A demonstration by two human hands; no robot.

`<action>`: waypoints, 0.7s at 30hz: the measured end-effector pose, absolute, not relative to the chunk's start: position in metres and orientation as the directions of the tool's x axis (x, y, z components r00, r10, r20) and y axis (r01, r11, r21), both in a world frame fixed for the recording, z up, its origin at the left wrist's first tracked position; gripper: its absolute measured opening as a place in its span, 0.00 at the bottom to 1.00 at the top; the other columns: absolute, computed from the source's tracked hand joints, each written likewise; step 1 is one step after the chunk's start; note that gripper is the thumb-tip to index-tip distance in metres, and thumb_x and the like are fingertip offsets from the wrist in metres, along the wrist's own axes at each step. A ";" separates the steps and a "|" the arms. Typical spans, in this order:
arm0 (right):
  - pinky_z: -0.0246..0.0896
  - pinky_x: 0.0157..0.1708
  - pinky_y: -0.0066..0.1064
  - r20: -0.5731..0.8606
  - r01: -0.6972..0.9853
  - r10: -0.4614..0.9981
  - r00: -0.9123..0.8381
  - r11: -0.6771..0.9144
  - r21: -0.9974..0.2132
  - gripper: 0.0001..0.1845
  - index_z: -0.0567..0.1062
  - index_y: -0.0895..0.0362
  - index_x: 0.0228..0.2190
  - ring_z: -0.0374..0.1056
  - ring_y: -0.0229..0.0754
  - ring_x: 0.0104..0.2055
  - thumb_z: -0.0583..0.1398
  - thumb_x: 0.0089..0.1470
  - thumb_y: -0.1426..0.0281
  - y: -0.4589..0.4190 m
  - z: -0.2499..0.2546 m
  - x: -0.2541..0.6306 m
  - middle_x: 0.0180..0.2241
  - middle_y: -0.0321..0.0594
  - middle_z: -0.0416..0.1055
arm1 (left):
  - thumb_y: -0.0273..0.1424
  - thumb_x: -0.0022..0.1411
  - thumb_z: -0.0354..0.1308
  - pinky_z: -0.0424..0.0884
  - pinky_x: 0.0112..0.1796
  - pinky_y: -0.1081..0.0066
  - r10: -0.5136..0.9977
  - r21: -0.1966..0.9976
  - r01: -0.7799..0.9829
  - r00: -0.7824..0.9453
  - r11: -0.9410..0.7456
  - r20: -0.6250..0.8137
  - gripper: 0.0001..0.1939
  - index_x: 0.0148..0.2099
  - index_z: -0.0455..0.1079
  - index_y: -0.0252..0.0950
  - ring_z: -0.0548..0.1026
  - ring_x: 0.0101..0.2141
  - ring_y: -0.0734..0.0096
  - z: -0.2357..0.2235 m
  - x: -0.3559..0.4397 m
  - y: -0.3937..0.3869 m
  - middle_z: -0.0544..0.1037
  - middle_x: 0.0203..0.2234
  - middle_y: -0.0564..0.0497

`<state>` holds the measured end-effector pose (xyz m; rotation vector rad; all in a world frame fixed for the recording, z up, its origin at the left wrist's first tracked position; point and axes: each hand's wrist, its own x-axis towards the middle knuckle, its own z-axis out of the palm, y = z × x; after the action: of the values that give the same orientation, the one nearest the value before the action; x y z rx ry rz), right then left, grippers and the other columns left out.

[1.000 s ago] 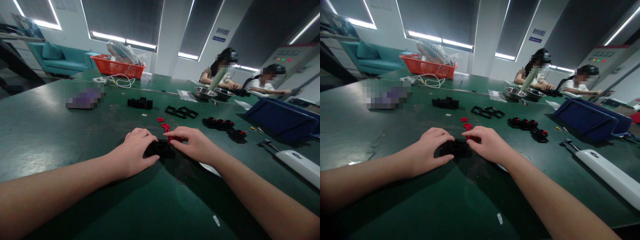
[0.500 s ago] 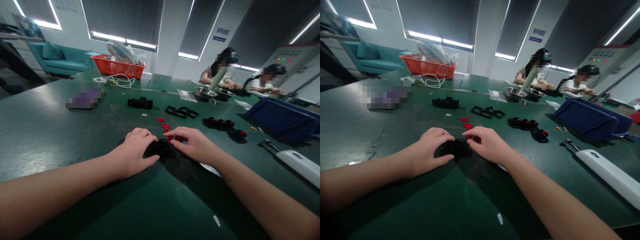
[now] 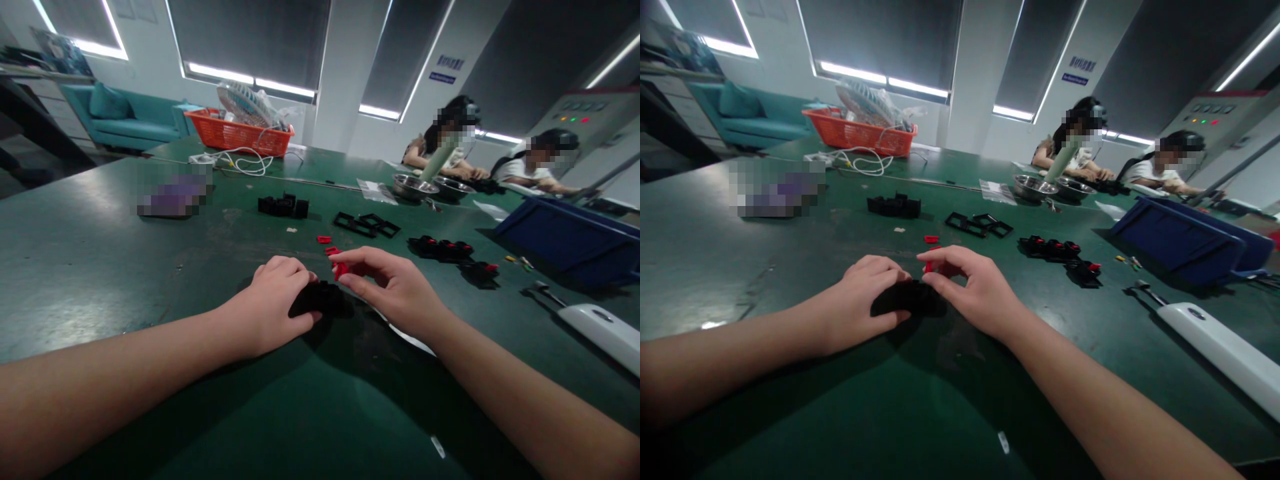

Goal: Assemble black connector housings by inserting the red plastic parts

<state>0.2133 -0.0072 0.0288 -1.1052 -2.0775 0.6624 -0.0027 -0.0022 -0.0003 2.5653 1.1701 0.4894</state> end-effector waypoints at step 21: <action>0.68 0.45 0.30 0.386 0.524 0.740 -0.551 0.667 -0.529 0.14 0.78 0.60 0.45 0.74 0.40 0.42 0.63 0.56 0.77 -0.003 0.023 0.213 0.40 0.41 0.80 | 0.35 0.60 0.59 0.64 0.53 0.50 0.767 0.381 0.676 0.619 -0.631 0.171 0.17 0.50 0.71 0.32 0.65 0.52 0.48 0.001 -0.001 -0.001 0.72 0.46 0.41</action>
<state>0.2130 -0.0031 0.0228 -0.9726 -2.2885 0.4759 -0.0014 -0.0012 0.0009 2.5660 1.1724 0.4639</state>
